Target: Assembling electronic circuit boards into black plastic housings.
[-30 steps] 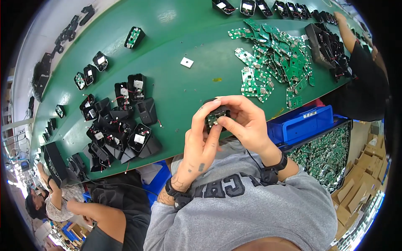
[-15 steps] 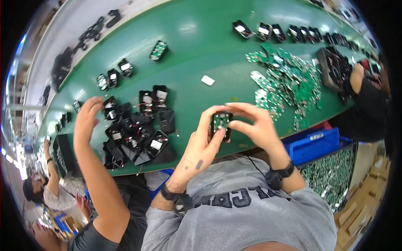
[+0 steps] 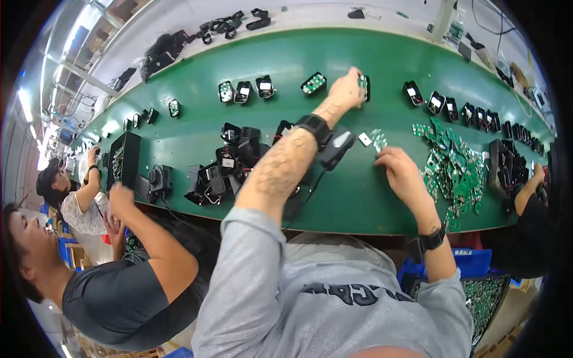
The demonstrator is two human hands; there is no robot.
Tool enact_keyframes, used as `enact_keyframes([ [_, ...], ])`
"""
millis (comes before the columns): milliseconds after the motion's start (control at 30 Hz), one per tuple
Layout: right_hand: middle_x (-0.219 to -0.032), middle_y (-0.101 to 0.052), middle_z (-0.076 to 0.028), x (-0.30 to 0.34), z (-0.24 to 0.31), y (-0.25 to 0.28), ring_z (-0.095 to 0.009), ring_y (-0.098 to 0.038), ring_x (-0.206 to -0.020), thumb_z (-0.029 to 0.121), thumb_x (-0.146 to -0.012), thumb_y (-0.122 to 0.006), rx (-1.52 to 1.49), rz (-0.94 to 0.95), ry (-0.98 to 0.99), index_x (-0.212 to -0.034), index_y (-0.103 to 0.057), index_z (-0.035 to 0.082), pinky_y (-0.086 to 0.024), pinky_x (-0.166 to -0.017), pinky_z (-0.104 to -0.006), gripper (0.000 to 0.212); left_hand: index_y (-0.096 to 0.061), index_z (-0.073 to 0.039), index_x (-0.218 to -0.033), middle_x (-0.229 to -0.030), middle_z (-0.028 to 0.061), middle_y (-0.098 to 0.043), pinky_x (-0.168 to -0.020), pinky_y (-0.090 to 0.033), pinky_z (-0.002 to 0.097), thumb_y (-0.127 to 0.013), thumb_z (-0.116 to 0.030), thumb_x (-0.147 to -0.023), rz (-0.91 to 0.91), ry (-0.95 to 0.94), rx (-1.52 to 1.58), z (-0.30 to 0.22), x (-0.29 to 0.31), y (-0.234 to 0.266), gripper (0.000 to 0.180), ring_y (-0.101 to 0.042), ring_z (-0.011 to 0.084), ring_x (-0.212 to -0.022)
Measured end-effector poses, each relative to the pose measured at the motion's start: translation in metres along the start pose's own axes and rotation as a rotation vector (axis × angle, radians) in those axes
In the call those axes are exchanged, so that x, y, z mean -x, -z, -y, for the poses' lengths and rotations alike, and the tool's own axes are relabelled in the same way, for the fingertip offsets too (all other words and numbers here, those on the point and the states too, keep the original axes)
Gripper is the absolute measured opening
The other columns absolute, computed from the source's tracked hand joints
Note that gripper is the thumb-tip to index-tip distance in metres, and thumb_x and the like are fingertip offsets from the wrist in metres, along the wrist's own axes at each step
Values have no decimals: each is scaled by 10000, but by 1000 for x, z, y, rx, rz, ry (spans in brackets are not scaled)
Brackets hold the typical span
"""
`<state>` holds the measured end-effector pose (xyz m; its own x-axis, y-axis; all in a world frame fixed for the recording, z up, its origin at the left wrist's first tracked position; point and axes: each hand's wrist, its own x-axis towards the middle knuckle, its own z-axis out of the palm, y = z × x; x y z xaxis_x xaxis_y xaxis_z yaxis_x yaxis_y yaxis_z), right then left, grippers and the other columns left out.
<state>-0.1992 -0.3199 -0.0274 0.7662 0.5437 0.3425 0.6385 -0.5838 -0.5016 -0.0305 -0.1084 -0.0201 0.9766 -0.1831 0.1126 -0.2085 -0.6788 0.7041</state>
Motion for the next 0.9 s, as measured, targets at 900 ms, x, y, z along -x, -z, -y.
enact_keyframes([
  [900, -1318, -533, -113, 22, 3, 25, -324, -471, -1261, 30, -758, -700, 87, 95, -77, -964, -592, 47, -406, -1029, -434, 233, -693, -96, -1006, -960, 166, -701, -832, -516, 421, -710, -220, -798, -210, 278, -511, 183, 53, 198, 242, -660, 342, -932],
])
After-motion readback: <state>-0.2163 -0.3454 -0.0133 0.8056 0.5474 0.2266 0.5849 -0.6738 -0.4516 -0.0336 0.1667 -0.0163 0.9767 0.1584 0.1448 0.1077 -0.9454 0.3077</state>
